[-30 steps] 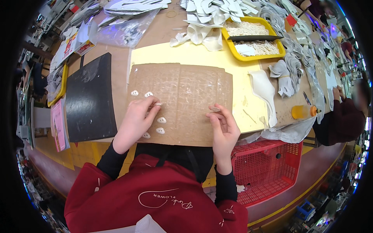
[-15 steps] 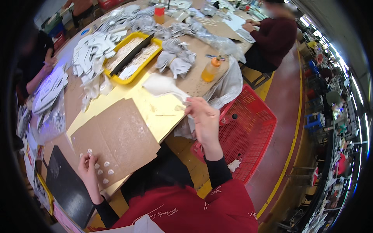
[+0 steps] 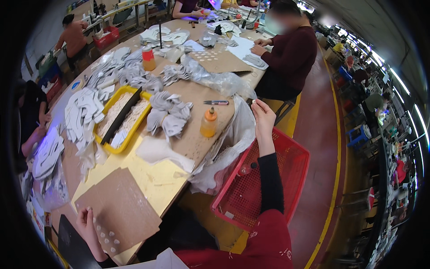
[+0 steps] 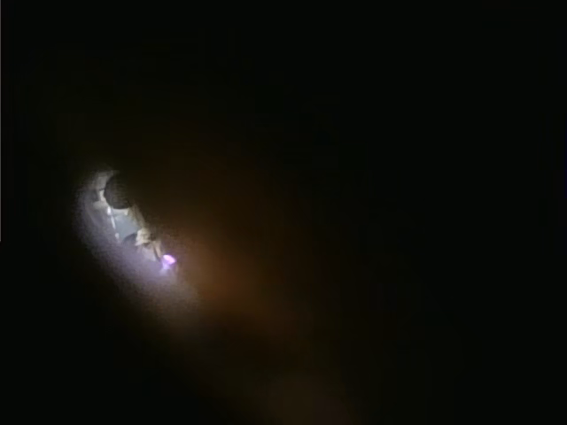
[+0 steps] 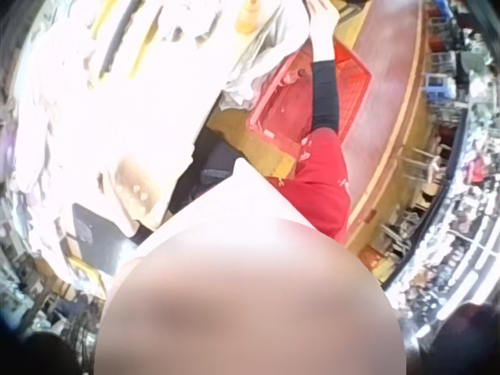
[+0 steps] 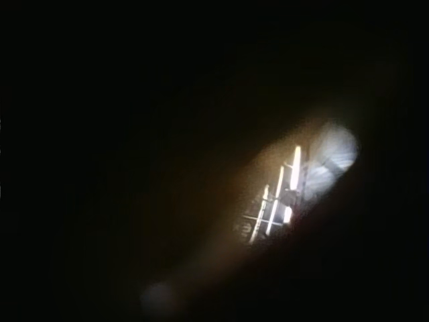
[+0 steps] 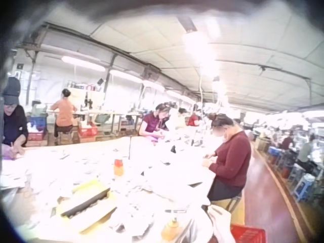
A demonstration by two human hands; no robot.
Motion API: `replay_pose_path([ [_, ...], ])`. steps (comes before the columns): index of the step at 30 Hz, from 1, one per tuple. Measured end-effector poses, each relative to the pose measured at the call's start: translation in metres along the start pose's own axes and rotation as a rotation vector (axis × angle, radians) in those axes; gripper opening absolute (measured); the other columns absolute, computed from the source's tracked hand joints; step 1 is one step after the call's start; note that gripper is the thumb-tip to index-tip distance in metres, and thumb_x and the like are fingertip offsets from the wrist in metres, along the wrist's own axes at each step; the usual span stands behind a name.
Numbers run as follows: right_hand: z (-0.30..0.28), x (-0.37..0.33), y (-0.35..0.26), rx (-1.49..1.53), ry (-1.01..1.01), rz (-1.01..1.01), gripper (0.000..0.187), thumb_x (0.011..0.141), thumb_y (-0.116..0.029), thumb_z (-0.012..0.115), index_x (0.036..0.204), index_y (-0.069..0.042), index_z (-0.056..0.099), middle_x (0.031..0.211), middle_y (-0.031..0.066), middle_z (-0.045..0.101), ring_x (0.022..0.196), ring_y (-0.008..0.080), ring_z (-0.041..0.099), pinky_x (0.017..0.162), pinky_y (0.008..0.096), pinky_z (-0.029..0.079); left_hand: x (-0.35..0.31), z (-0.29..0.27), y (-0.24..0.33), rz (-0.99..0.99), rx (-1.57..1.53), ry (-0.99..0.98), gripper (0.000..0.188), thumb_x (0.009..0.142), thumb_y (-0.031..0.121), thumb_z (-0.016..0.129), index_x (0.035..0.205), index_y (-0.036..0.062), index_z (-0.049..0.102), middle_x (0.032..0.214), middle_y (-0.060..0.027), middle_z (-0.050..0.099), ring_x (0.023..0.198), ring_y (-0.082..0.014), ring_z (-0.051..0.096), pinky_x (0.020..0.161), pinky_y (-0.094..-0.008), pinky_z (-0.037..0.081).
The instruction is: The person sits at a shared workbench in a factory and assembles small white plastic components. They pick up pieces from a pile, place them into a clear plastic bag, and then arrange them on a cardboard sheet with pre-printed outlines. The person works methodically, handling the small parts one by one.
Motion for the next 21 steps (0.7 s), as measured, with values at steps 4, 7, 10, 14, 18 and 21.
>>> replay_pose_path([
  [4, -0.017, 0.085, 0.017, -0.216, 0.096, -0.122, 0.027, 0.09, 0.003, 0.071, 0.117, 0.005, 0.068, 0.113, 0.0106, 0.07, 0.099, 0.0172, 0.069, 0.089, 0.0273, 0.057, 0.015, 0.033, 0.015, 0.107, -0.086, 0.054, 0.006, 0.1, 0.007, 0.063, 0.099, 0.0007, 0.063, 0.092, 0.0018, 0.059, 0.089, -0.0055, 0.055, 0.081, -0.0199, 0.044],
  [7, -0.025, 0.139, 0.03, -0.386, 0.131, -0.195, 0.023, 0.086, 0.002, 0.075, 0.109, 0.003, 0.07, 0.104, 0.0092, 0.072, 0.094, 0.0158, 0.07, 0.084, 0.0262, 0.057, 0.021, 0.052, 0.033, 0.311, -0.129, 0.207, 0.005, 0.1, 0.006, 0.063, 0.099, 0.0013, 0.062, 0.093, 0.0011, 0.06, 0.089, -0.0057, 0.056, 0.082, -0.0195, 0.045],
  [10, -0.034, 0.181, 0.047, -0.673, 0.19, -0.2, 0.023, 0.084, -0.002, 0.078, 0.106, 0.002, 0.072, 0.095, 0.0076, 0.074, 0.086, 0.0146, 0.07, 0.082, 0.0267, 0.056, 0.043, 0.072, 0.049, 0.222, -0.061, 0.065, 0.004, 0.101, 0.005, 0.062, 0.099, 0.0014, 0.061, 0.094, 0.0002, 0.061, 0.089, -0.0062, 0.057, 0.082, -0.0198, 0.045],
  [14, -0.034, 0.218, 0.066, -0.886, 0.153, -0.264, 0.024, 0.081, -0.006, 0.08, 0.104, 0.0, 0.074, 0.094, 0.0083, 0.076, 0.086, 0.0154, 0.071, 0.082, 0.0294, 0.055, 0.045, 0.091, 0.101, 0.122, -0.137, -0.077, 0.005, 0.1, 0.005, 0.061, 0.098, 0.0012, 0.061, 0.094, -0.0006, 0.061, 0.089, -0.0071, 0.056, 0.084, -0.021, 0.044],
  [18, -0.03, 0.24, 0.08, -0.962, 0.171, -0.275, 0.028, 0.079, -0.01, 0.081, 0.104, 0.0, 0.075, 0.097, 0.0107, 0.077, 0.088, 0.0184, 0.073, 0.083, 0.0319, 0.056, 0.031, 0.112, 0.149, 0.19, -0.15, -0.005, 0.005, 0.1, 0.004, 0.061, 0.096, 0.0008, 0.06, 0.092, -0.0008, 0.06, 0.09, -0.0077, 0.056, 0.085, -0.0217, 0.044],
  [21, -0.03, 0.244, 0.086, -1.012, 0.225, -0.264, 0.026, 0.077, -0.012, 0.081, 0.1, -0.001, 0.076, 0.098, 0.0129, 0.077, 0.089, 0.0216, 0.074, 0.083, 0.0338, 0.056, 0.039, 0.116, 0.139, 0.144, -0.129, -0.025, 0.005, 0.099, 0.004, 0.061, 0.096, 0.0005, 0.06, 0.091, -0.0009, 0.06, 0.09, -0.0079, 0.056, 0.086, -0.0221, 0.044],
])
Point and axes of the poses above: each hand's wrist, its own x-axis towards the middle knuckle, its own z-axis out of the palm, y = z × x, the point moved 9 cm from there along x, towards the middle knuckle
